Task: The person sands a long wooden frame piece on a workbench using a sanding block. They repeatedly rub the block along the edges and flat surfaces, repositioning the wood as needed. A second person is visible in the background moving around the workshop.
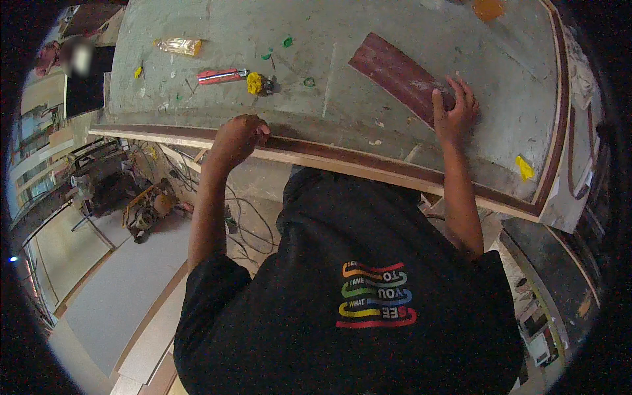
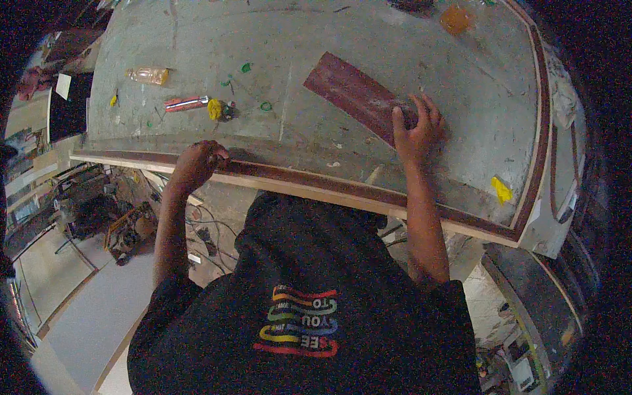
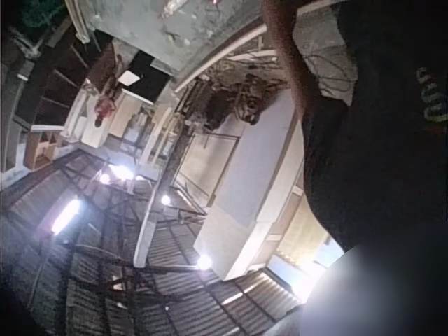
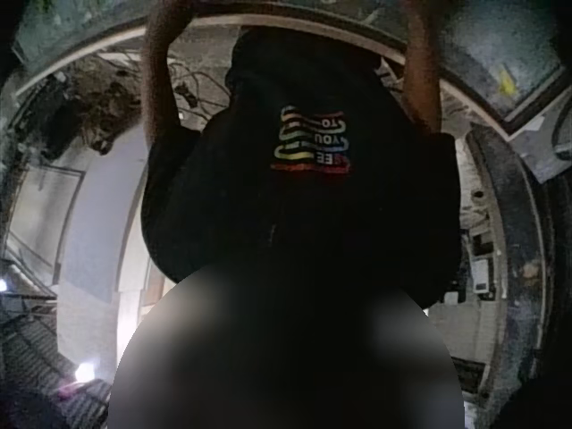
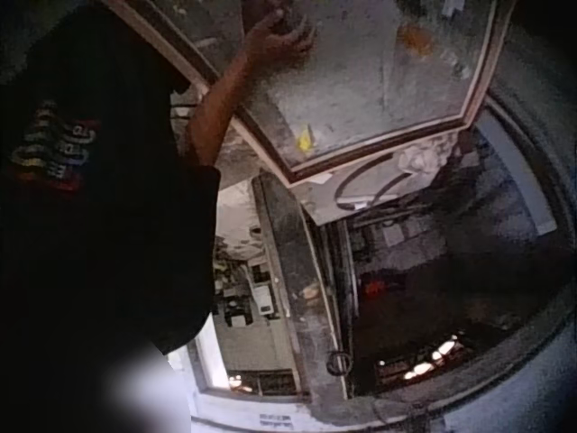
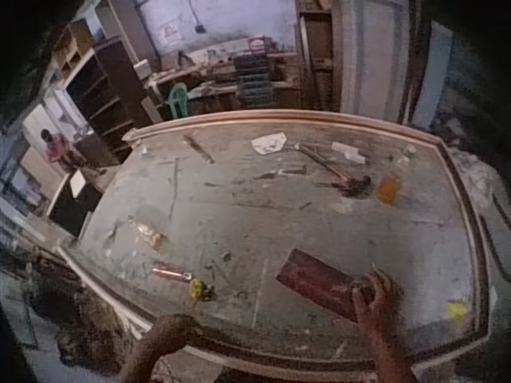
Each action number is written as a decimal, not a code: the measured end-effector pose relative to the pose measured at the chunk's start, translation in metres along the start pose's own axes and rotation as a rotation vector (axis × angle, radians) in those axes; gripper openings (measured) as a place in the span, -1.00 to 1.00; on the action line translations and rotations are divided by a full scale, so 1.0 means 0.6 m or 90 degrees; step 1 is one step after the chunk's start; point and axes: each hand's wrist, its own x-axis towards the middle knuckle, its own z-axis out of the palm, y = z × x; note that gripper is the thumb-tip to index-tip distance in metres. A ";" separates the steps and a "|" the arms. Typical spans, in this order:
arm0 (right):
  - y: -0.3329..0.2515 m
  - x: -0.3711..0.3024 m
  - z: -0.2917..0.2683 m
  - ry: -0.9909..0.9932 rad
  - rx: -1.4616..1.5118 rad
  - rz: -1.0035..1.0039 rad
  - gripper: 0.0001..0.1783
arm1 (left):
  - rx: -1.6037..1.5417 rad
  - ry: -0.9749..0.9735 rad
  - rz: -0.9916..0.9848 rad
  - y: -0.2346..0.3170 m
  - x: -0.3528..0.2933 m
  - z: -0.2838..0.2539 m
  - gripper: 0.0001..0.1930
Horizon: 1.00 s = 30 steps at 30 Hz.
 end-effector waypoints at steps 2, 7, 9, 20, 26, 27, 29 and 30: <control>0.003 0.000 0.001 -0.008 -0.014 0.006 -0.41 | -0.018 0.021 0.020 -0.007 -0.002 0.001 -0.89; 0.006 0.002 0.003 0.007 0.010 -0.009 -0.40 | -0.064 -0.017 0.036 -0.020 0.015 0.003 -0.89; 0.005 0.003 0.002 0.016 0.010 -0.016 -0.40 | -0.063 -0.037 0.025 -0.026 0.018 0.005 -0.90; 0.004 0.002 0.003 0.004 0.005 -0.002 -0.43 | -0.014 0.018 0.021 -0.077 -0.009 -0.022 -0.91; 0.002 0.002 0.000 0.000 0.007 0.005 -0.46 | -0.002 0.046 0.054 -0.097 -0.008 -0.015 -0.86; 0.002 0.002 0.000 -0.001 0.006 -0.002 -0.46 | -0.018 0.049 0.050 -0.100 -0.005 -0.012 -0.85; 0.003 0.002 0.000 -0.004 -0.003 0.002 -0.47 | -0.047 0.037 0.040 -0.107 0.002 -0.007 -0.83; 0.004 0.002 0.000 -0.004 -0.007 0.000 -0.47 | -0.061 0.021 0.036 -0.111 0.007 -0.005 -0.82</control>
